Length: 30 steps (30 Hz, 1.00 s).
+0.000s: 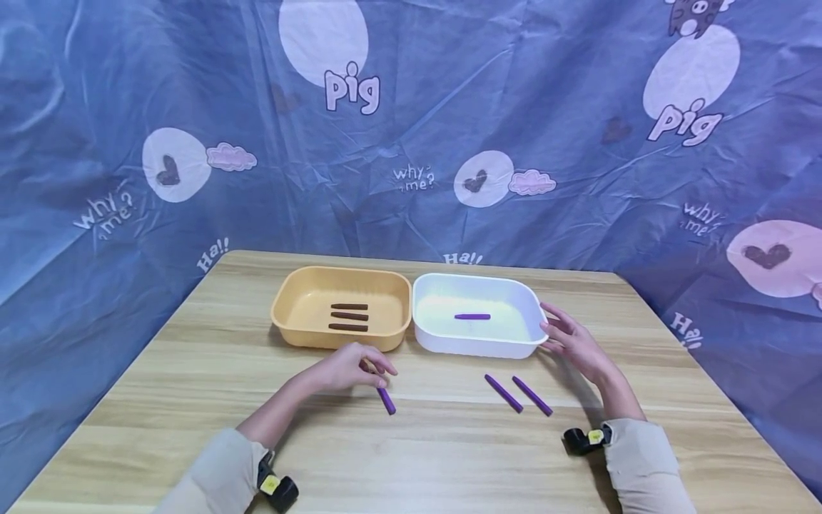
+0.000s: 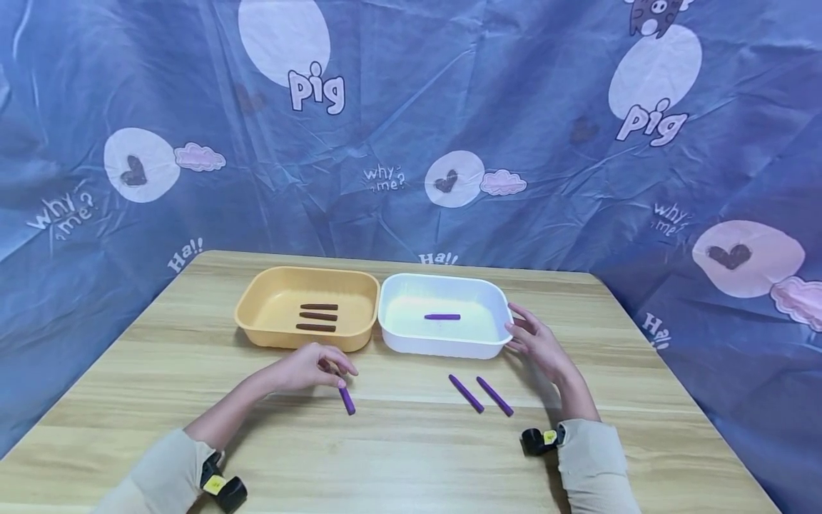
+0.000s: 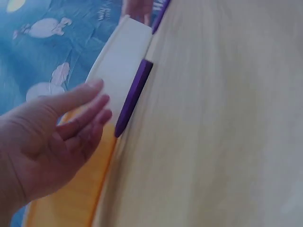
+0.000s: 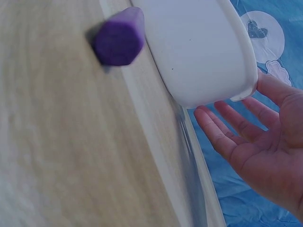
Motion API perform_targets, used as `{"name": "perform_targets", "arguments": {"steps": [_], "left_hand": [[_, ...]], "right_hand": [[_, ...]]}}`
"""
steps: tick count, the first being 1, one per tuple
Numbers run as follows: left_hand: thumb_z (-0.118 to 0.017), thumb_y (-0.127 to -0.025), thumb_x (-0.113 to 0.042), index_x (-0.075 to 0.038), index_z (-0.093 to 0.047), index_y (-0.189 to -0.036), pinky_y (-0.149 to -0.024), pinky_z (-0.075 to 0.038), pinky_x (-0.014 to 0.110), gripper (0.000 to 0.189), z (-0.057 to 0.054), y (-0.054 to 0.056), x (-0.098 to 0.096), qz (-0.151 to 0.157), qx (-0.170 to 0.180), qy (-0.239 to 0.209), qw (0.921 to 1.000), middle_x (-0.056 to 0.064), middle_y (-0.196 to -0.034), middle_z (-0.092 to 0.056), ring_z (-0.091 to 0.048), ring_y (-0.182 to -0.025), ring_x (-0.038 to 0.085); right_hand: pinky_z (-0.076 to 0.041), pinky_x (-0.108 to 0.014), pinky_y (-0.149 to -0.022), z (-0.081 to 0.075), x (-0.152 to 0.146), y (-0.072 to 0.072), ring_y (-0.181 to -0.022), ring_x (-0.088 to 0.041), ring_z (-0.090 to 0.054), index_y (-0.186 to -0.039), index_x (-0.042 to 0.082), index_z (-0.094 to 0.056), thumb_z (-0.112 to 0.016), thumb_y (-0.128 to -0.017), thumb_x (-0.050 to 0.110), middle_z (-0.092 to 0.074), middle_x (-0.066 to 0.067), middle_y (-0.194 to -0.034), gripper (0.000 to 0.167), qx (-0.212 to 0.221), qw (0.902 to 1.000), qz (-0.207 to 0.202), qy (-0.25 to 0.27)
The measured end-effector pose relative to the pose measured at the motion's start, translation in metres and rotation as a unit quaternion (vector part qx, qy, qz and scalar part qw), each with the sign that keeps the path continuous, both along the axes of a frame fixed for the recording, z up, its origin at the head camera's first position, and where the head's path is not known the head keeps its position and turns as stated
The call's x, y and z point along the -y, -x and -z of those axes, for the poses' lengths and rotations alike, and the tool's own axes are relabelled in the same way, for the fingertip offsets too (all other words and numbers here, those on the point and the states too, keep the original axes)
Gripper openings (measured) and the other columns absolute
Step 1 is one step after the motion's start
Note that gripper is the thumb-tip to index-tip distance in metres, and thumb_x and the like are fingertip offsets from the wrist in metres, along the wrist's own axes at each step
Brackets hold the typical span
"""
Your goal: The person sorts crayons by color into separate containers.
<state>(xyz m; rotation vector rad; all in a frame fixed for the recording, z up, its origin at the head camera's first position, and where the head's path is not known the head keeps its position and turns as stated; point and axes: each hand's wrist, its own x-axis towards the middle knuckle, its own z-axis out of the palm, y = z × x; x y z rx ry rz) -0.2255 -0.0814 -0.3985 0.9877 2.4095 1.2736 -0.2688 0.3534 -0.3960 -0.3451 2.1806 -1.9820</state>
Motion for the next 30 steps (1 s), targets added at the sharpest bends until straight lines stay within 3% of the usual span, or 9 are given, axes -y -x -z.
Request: {"name": "perform_targets", "arguments": {"steps": [7,14,24,30], "left_hand": [[-0.072,-0.077,-0.007,-0.007,-0.070,-0.100,-0.073,-0.047,0.026,0.022,0.014,0.000,0.010,-0.011,-0.012,0.009,0.9998,-0.001,-0.094,-0.064,-0.059,-0.081,0.012],[-0.072,-0.076,-0.004,-0.011,-0.072,-0.095,-0.070,-0.047,0.026,0.020,0.018,0.002,0.012,-0.018,-0.024,0.036,0.9989,-0.008,-0.087,-0.062,-0.057,-0.078,0.010],[-0.071,-0.076,-0.003,-0.012,-0.072,-0.096,-0.068,-0.046,0.024,0.022,0.017,0.003,0.013,0.032,-0.024,0.061,0.9974,-0.011,-0.084,-0.060,-0.054,-0.076,0.006],[-0.070,-0.077,-0.002,-0.012,-0.072,-0.095,-0.067,-0.046,0.024,0.021,0.015,0.002,0.012,0.042,-0.013,0.056,0.9974,-0.011,-0.084,-0.062,-0.054,-0.075,0.006]], "right_hand": [[-0.046,-0.031,-0.085,0.002,-0.001,0.002,-0.107,-0.023,-0.053,-0.144,-0.005,-0.009,-0.045,-0.097,0.009,-0.023,-0.034,-0.133,0.060,-0.007,0.9998,-0.008,0.015],[-0.047,-0.030,-0.085,0.005,-0.003,0.004,-0.104,-0.016,-0.055,-0.144,-0.004,-0.010,-0.046,-0.097,0.010,-0.021,-0.034,-0.135,0.061,-0.003,1.0000,-0.003,0.007],[-0.046,-0.031,-0.085,0.006,-0.003,0.003,-0.103,-0.015,-0.056,-0.144,-0.004,-0.009,-0.046,-0.097,0.011,-0.019,-0.037,-0.136,0.062,-0.004,1.0000,-0.005,0.004],[-0.047,-0.031,-0.085,0.007,-0.003,0.003,-0.103,-0.016,-0.056,-0.144,-0.005,-0.009,-0.046,-0.097,0.011,-0.018,-0.038,-0.136,0.062,-0.008,0.9999,-0.005,0.005]]}}
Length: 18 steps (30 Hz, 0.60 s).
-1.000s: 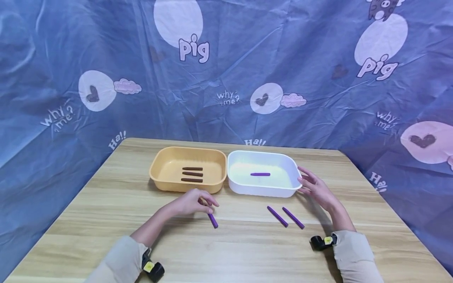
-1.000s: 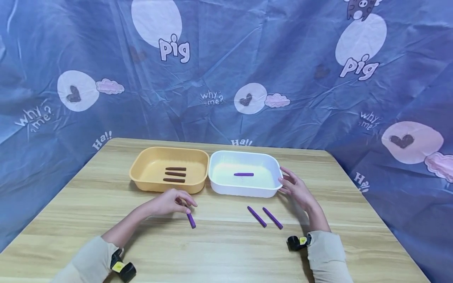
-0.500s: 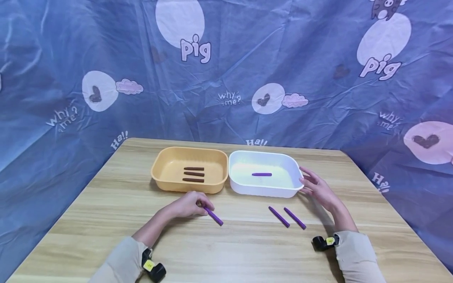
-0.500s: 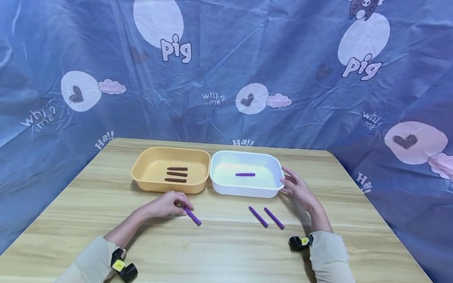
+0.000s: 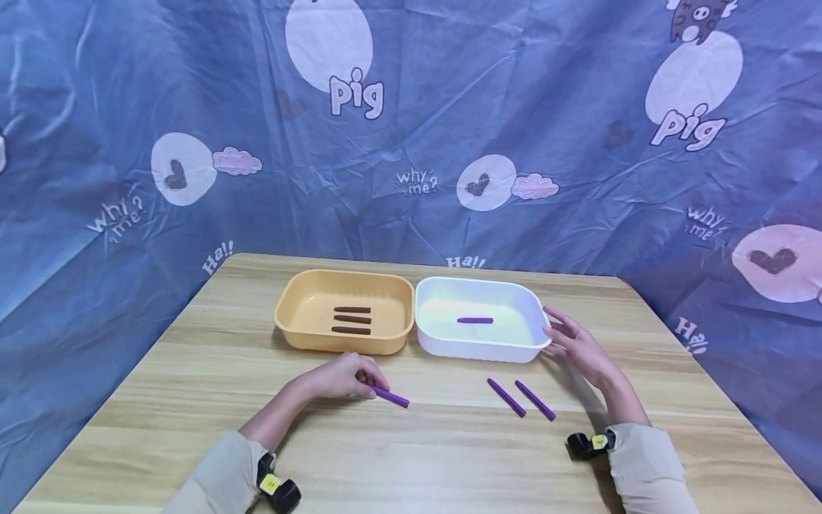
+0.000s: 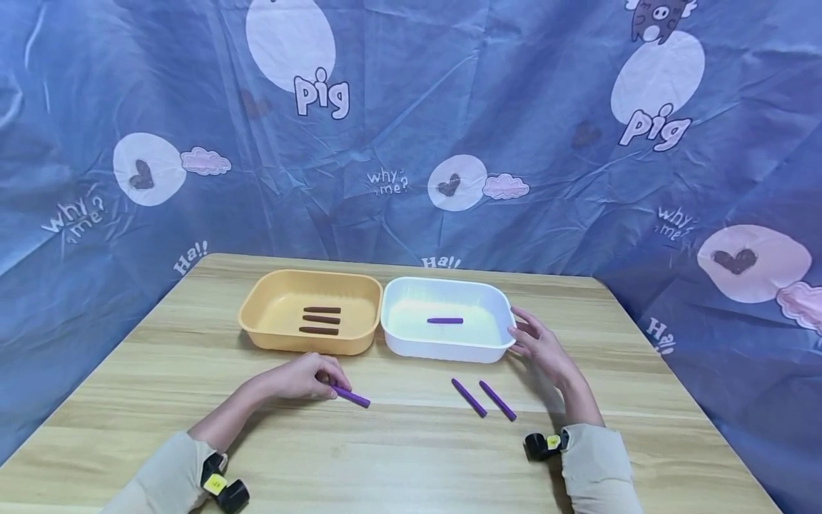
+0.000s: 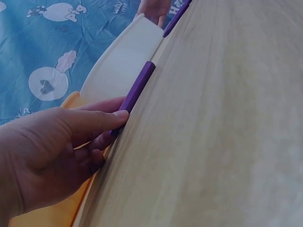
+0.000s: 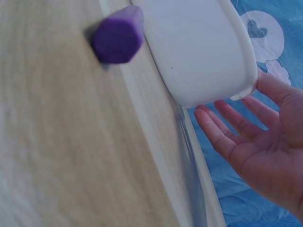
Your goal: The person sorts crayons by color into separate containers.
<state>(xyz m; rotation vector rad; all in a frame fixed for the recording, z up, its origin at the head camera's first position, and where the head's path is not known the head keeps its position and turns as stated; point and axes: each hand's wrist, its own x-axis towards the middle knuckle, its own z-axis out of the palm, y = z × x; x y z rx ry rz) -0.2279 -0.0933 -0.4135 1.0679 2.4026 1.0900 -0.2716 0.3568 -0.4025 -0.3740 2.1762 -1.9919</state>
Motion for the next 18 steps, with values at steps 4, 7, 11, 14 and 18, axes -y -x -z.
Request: {"name": "perform_targets", "arguments": {"steps": [4,7,11,14,18], "left_hand": [[-0.069,-0.078,-0.003,-0.012,-0.072,-0.096,-0.066,-0.046,0.024,0.020,-0.0007,-0.0008,0.0002,0.003,0.004,0.002,1.0000,-0.011,-0.083,-0.062,-0.054,-0.074,0.006],[-0.069,-0.079,-0.004,-0.012,-0.072,-0.097,-0.067,-0.046,0.024,0.020,0.0001,-0.0005,-0.0001,0.002,0.005,0.000,1.0000,-0.011,-0.083,-0.062,-0.054,-0.074,0.007],[-0.069,-0.079,-0.005,-0.012,-0.072,-0.098,-0.068,-0.046,0.024,0.020,0.0013,-0.0002,-0.0009,0.000,0.002,-0.007,1.0000,-0.010,-0.085,-0.063,-0.055,-0.075,0.007],[-0.069,-0.079,-0.006,-0.012,-0.072,-0.098,-0.068,-0.046,0.024,0.020,0.0016,-0.0002,-0.0018,-0.003,-0.005,-0.010,0.9999,-0.011,-0.085,-0.062,-0.055,-0.076,0.006],[-0.069,-0.079,-0.007,-0.012,-0.072,-0.099,-0.069,-0.046,0.025,0.021,0.0006,-0.0008,-0.0034,-0.018,-0.009,-0.008,0.9998,-0.011,-0.084,-0.060,-0.054,-0.077,0.006]], "right_hand": [[-0.047,-0.031,-0.085,-0.0002,0.0000,0.0002,-0.103,-0.016,-0.056,-0.144,-0.005,-0.009,-0.046,-0.097,0.010,-0.018,-0.038,-0.135,0.062,-0.002,1.0000,-0.003,0.002],[-0.046,-0.031,-0.085,-0.0007,0.0001,-0.0003,-0.104,-0.017,-0.055,-0.144,-0.005,-0.008,-0.045,-0.097,0.010,-0.017,-0.039,-0.135,0.061,-0.003,1.0000,-0.005,0.003],[-0.046,-0.031,-0.086,-0.0013,0.0004,-0.0017,-0.104,-0.018,-0.055,-0.144,-0.005,-0.007,-0.046,-0.097,0.010,-0.017,-0.039,-0.135,0.063,0.000,1.0000,-0.005,0.005],[-0.046,-0.030,-0.086,-0.0016,0.0009,-0.0025,-0.104,-0.018,-0.055,-0.143,-0.006,-0.008,-0.047,-0.097,0.011,-0.017,-0.038,-0.135,0.063,0.000,1.0000,-0.003,0.005],[-0.046,-0.030,-0.086,-0.0014,0.0015,-0.0023,-0.104,-0.016,-0.055,-0.143,-0.006,-0.008,-0.046,-0.097,0.010,-0.019,-0.037,-0.135,0.062,0.000,1.0000,-0.004,0.008]]}}
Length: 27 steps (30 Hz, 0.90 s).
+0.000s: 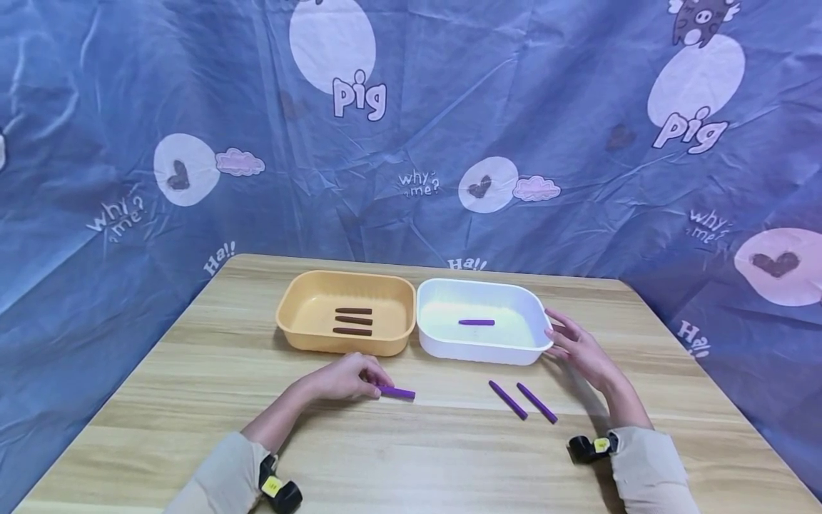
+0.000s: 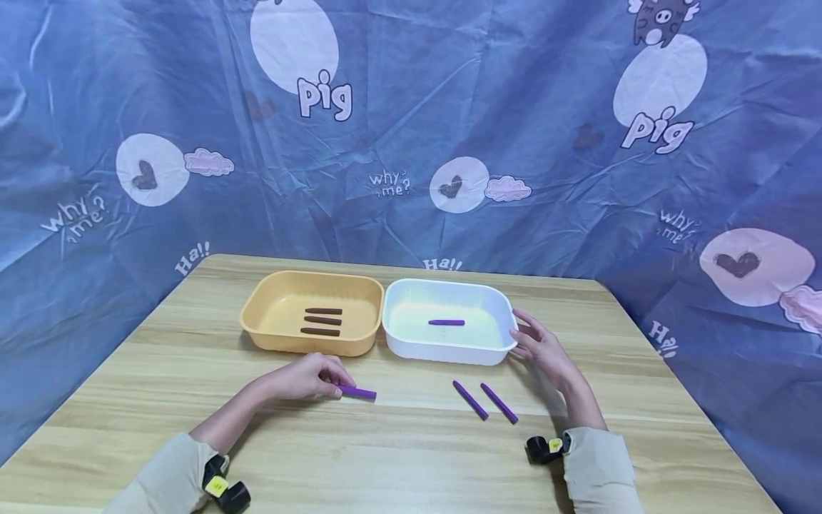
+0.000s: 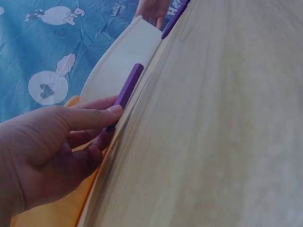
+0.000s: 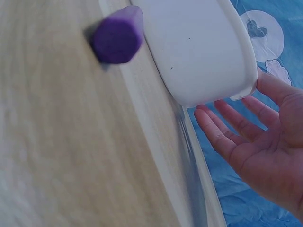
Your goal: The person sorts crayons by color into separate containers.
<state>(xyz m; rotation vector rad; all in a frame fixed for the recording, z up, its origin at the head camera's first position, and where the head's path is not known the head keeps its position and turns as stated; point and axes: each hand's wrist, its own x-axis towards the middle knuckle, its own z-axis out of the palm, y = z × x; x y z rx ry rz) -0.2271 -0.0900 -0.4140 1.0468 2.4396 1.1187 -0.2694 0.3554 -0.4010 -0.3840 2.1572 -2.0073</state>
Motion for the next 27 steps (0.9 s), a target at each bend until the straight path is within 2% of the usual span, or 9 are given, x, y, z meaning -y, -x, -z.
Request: {"name": "perform_targets", "arguments": {"steps": [9,19,27], "left_hand": [[-0.070,-0.078,-0.006,-0.012,-0.071,-0.100,-0.069,-0.045,0.026,0.022,-0.0047,0.0000,-0.0021,-0.024,-0.010,0.002,0.9996,-0.010,-0.082,-0.058,-0.054,-0.076,0.009],[-0.070,-0.078,-0.005,-0.011,-0.072,-0.099,-0.071,-0.045,0.027,0.022,-0.0079,0.0020,-0.0033,-0.038,-0.013,-0.003,0.9992,-0.009,-0.083,-0.059,-0.054,-0.078,0.010],[-0.070,-0.078,-0.006,-0.010,-0.072,-0.099,-0.071,-0.045,0.026,0.021,-0.0091,0.0040,-0.0044,-0.041,-0.016,-0.003,0.9990,-0.009,-0.084,-0.059,-0.055,-0.078,0.009]], "right_hand": [[-0.046,-0.030,-0.086,0.0015,0.0031,0.0023,-0.104,-0.018,-0.055,-0.143,-0.006,-0.008,-0.046,-0.097,0.009,-0.021,-0.036,-0.133,0.061,-0.001,1.0000,-0.003,0.004],[-0.047,-0.031,-0.085,0.0005,0.0055,0.0026,-0.106,-0.022,-0.054,-0.144,-0.005,-0.007,-0.045,-0.097,0.010,-0.015,-0.039,-0.135,0.062,-0.001,1.0000,0.001,0.000],[-0.047,-0.030,-0.085,0.0010,0.0041,0.0034,-0.102,-0.017,-0.056,-0.143,-0.006,-0.008,-0.045,-0.097,0.008,-0.023,-0.035,-0.131,0.061,-0.005,1.0000,0.001,0.005]]}}
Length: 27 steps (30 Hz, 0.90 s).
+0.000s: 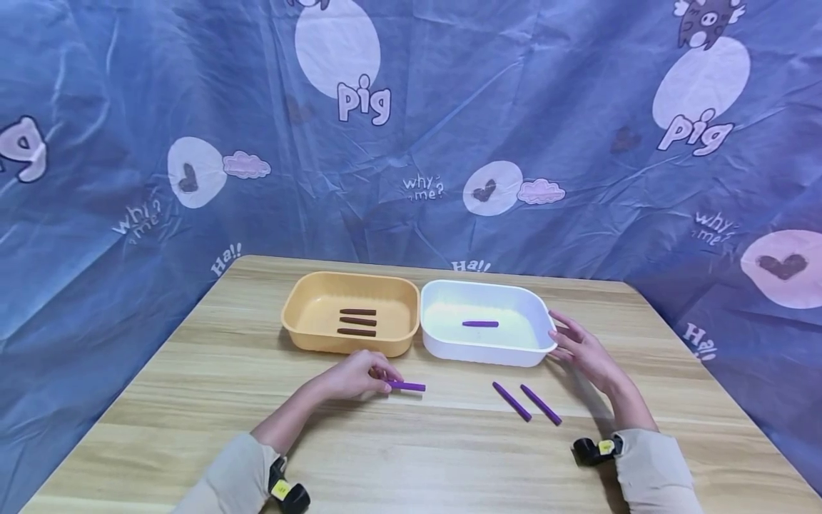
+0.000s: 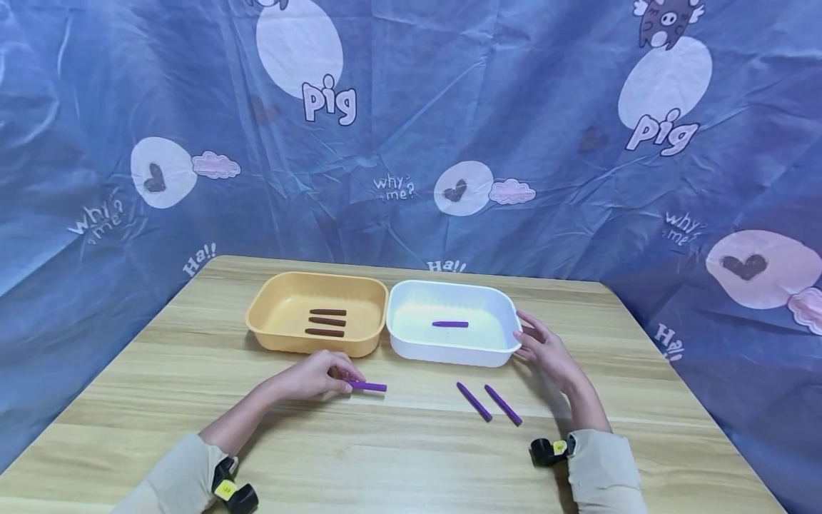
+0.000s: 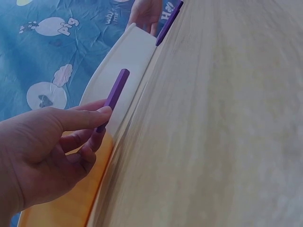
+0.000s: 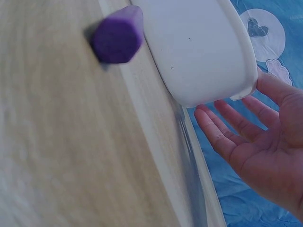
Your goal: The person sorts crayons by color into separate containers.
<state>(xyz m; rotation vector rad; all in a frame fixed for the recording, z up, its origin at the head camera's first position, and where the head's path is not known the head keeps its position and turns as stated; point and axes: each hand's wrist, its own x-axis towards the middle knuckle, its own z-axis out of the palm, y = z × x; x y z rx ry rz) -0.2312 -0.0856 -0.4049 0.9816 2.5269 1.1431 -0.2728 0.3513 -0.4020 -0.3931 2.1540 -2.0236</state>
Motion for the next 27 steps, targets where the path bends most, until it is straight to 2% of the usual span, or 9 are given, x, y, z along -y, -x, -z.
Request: {"name": "perform_targets", "arguments": {"steps": [14,27], "left_hand": [[-0.070,-0.079,-0.005,-0.011,-0.072,-0.097,-0.070,-0.045,0.027,0.020,-0.0012,-0.0022,0.0000,-0.010,0.008,-0.009,0.9999,-0.009,-0.084,-0.058,-0.055,-0.078,0.010],[-0.070,-0.079,-0.005,-0.010,-0.072,-0.098,-0.069,-0.045,0.026,0.019,-0.0016,-0.0036,-0.0016,-0.014,-0.002,-0.008,0.9999,-0.009,-0.085,-0.058,-0.055,-0.077,0.009]], "right_hand": [[-0.046,-0.030,-0.086,-0.0006,0.0001,-0.0025,-0.103,-0.016,-0.056,-0.144,-0.005,-0.007,-0.045,-0.097,0.009,-0.021,-0.036,-0.133,0.062,-0.001,1.0000,-0.006,-0.008],[-0.046,-0.029,-0.086,-0.0002,-0.0003,-0.0038,-0.104,-0.014,-0.055,-0.144,-0.004,-0.006,-0.044,-0.097,0.008,-0.021,-0.036,-0.134,0.061,0.002,0.9999,-0.007,-0.012]]}}
